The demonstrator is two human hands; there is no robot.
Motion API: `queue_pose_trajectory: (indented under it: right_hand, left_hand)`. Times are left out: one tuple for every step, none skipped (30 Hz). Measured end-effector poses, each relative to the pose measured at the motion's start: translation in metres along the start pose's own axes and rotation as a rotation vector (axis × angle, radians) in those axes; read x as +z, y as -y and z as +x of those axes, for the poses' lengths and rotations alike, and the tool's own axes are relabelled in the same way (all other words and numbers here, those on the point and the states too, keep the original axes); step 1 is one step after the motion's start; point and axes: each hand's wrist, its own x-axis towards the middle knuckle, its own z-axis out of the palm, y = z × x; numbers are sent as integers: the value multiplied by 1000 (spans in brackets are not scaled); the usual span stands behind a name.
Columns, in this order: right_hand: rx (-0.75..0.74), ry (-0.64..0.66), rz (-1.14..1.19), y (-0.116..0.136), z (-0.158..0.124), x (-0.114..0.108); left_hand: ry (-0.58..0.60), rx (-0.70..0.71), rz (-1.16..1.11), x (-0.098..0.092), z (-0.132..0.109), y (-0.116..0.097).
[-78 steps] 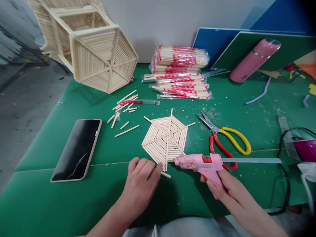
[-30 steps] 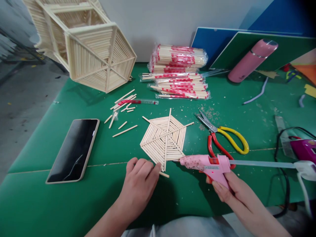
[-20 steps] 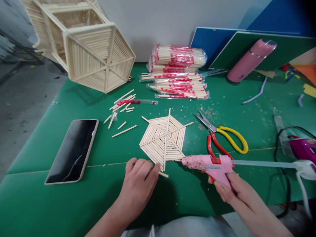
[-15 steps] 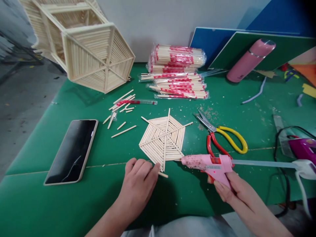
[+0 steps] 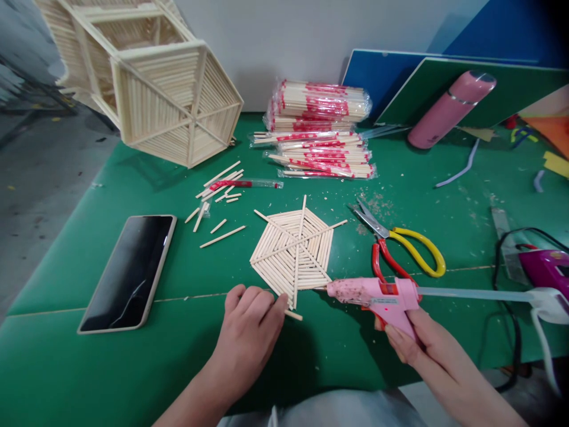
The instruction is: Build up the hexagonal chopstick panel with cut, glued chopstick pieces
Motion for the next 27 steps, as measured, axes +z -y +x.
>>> queue_pose_trajectory:
  right_hand:
    - [-1, -9, 0, 0, 0, -1]
    - [-4, -16, 2, 0, 1, -1]
    - [-11, -15, 7, 1, 1, -1]
    - [-18, -12, 13, 3, 2, 0]
    - [-20, -13, 22, 5, 3, 1]
    - [-14, -21, 33, 8, 4, 3]
    - [0, -35, 44, 10, 5, 4]
    - [15, -52, 55, 12, 5, 5]
    - [28, -68, 62, 14, 6, 6]
    - [35, -79, 63, 15, 6, 6]
    - [30, -77, 60, 15, 7, 6]
    - [18, -67, 53, 14, 7, 5]
    - [3, -56, 45, 13, 7, 3]
    - [-11, -43, 38, 12, 7, 2]
    - [-23, -33, 34, 11, 7, 0]
    - [-28, -27, 31, 10, 6, -2]
    - [-27, -29, 29, 9, 6, -4]
    - [-22, -34, 26, 8, 6, -4]
    - [-19, -35, 21, 8, 5, -5]
    - [-17, -32, 18, 8, 5, -4]
    - [-17, -26, 16, 8, 5, -3]
    - [-17, -22, 17, 8, 5, -2]
    - [-13, -27, 21, 9, 5, -1]
    - [-6, -36, 28, 10, 5, 1]
    - [5, -53, 37, 11, 4, 3]
    - [20, -74, 46, 12, 4, 4]
    - [33, -93, 52, 13, 4, 5]
  left_hand:
    - [1, -8, -10, 0, 0, 0]
    - [3, -15, -17, 0, 0, 0]
    - [6, -17, -21, 0, 0, 0]
    - [10, -14, -23, -1, 0, 0]
    - [14, -9, -23, -1, 0, 0]
    - [16, -4, -22, -1, 0, 0]
    - [16, 3, -19, -2, 0, 0]
    - [12, 9, -15, -2, 0, 0]
    - [9, 12, -11, -2, 0, 0]
    - [8, 14, -5, -2, 0, 0]
    - [9, 15, -1, -2, 0, 0]
    - [10, 13, 2, -1, 0, 0]
    - [11, 7, 2, -1, -1, 0]
    - [15, 1, 0, -1, -1, 0]
    - [18, -3, -2, -1, -1, 0]
    - [17, -3, -4, -1, -1, 0]
    - [13, -3, -4, -1, -1, 0]
    - [9, -3, -1, -1, -1, 0]
    - [9, 0, 3, -1, -1, 0]
    - [6, 4, 7, -1, 0, 0]
    - [4, 6, 12, -2, 0, 0]
    - [7, 7, 14, -2, 1, 0]
    - [9, 11, 14, -2, 1, 0]
    - [8, 16, 12, -2, 1, 0]
    - [3, 17, 10, -2, 1, 0]
    - [0, 17, 8, -2, 1, 0]
    - [2, 16, 6, -2, 1, 0]
